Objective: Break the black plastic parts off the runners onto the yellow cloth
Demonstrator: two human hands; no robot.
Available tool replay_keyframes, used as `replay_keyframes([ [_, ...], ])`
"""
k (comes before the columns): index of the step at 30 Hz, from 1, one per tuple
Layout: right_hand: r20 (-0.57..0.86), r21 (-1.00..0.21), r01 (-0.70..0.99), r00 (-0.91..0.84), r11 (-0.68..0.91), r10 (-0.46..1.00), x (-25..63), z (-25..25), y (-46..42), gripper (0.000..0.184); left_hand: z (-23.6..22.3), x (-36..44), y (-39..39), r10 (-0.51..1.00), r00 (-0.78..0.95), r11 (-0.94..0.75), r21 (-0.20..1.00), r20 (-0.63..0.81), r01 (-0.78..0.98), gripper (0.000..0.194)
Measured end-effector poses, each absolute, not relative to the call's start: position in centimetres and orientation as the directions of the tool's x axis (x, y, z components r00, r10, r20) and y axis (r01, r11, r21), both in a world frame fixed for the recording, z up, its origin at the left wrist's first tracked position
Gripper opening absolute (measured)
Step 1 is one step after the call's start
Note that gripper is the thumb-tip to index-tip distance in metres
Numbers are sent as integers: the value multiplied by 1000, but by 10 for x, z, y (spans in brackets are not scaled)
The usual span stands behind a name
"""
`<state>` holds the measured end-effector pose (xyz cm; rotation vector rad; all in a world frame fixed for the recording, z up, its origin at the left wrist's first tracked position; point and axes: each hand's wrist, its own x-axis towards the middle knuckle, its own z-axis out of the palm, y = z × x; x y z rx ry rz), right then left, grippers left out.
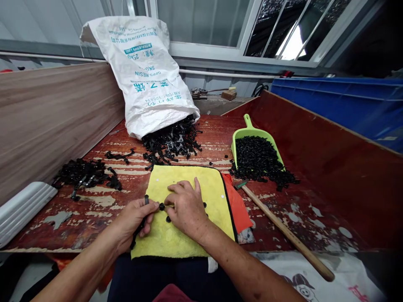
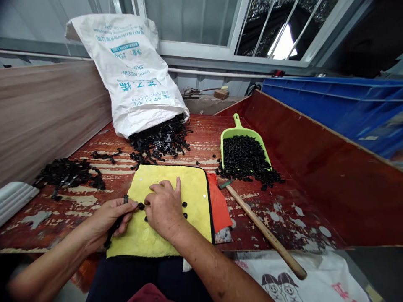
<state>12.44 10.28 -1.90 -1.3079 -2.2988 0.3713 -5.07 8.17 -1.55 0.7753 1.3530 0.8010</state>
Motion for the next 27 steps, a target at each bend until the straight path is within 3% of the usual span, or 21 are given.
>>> replay_keyframes([
  [5, 276, -493, 701, -435, 515, 857, 124, -19, 102, 8, -11, -57, 80, 854, 26, 521, 853, -520, -44, 43],
  [19, 258, -467, 708, -464, 530, 847, 119, -21, 106, 3, -18, -53, 85, 859, 10, 509, 856, -512, 93, 41],
  [27, 274, -424, 707, -496, 566, 824, 116, -13, 106, 1, -21, -48, 82, 878, -94, 478, 860, -469, 178, 43],
])
